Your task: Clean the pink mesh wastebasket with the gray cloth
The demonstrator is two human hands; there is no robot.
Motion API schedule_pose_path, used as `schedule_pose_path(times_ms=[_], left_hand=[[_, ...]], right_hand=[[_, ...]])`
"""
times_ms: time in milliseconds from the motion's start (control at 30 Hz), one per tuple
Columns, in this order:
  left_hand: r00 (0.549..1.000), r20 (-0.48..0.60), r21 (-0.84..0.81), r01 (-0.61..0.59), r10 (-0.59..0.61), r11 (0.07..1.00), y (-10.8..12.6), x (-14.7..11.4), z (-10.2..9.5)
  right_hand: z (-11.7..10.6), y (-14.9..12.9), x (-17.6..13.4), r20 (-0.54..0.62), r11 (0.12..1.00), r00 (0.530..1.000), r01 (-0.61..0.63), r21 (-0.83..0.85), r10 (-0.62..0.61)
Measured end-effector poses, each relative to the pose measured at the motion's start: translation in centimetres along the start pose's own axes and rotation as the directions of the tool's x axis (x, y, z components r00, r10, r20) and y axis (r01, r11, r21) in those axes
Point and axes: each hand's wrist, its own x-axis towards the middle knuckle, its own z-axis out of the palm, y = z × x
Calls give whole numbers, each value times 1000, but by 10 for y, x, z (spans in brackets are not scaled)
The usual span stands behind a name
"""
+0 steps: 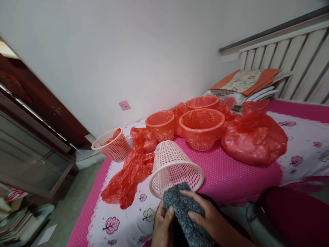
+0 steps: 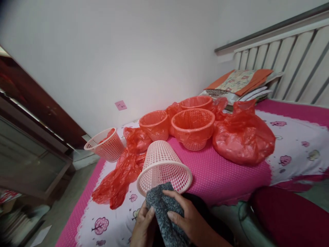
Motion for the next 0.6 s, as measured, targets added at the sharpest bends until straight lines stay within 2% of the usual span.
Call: schedule_pose_path(times_ms=[133, 200, 267, 300, 367, 467, 533, 600], left_hand=[[988, -128, 142, -68, 87, 987, 9, -4, 2], [982, -147, 229, -84, 120, 970, 12, -7, 4], [981, -131, 330, -95, 146, 939, 16, -10, 7], [980, -120, 376, -103, 158, 921, 18, -11, 8], [979, -95, 457, -120, 183, 881, 23, -13, 10], [987, -32, 536, -118, 160, 836, 32, -12, 6], [996, 70, 534, -81, 52, 842, 38, -10, -1], [982, 162, 511, -2, -94, 860, 43, -8, -9]], right_hand=[[-3, 11, 0, -169, 997, 985, 4, -71, -16], [-5, 12, 2, -254, 999, 967, -4, -50, -9], [-8, 8, 5, -302, 999, 953, -18, 38, 29], [-10, 5, 5, -287, 994, 956, -35, 107, 65], [-14, 0, 6, -169, 963, 973, -111, 245, 155], [-21, -3, 2, -2, 915, 963, -256, 311, 270], [-26, -3, 1, 6, 904, 953, -290, 313, 304], [-31, -7, 1, -26, 909, 950, -289, 299, 310]])
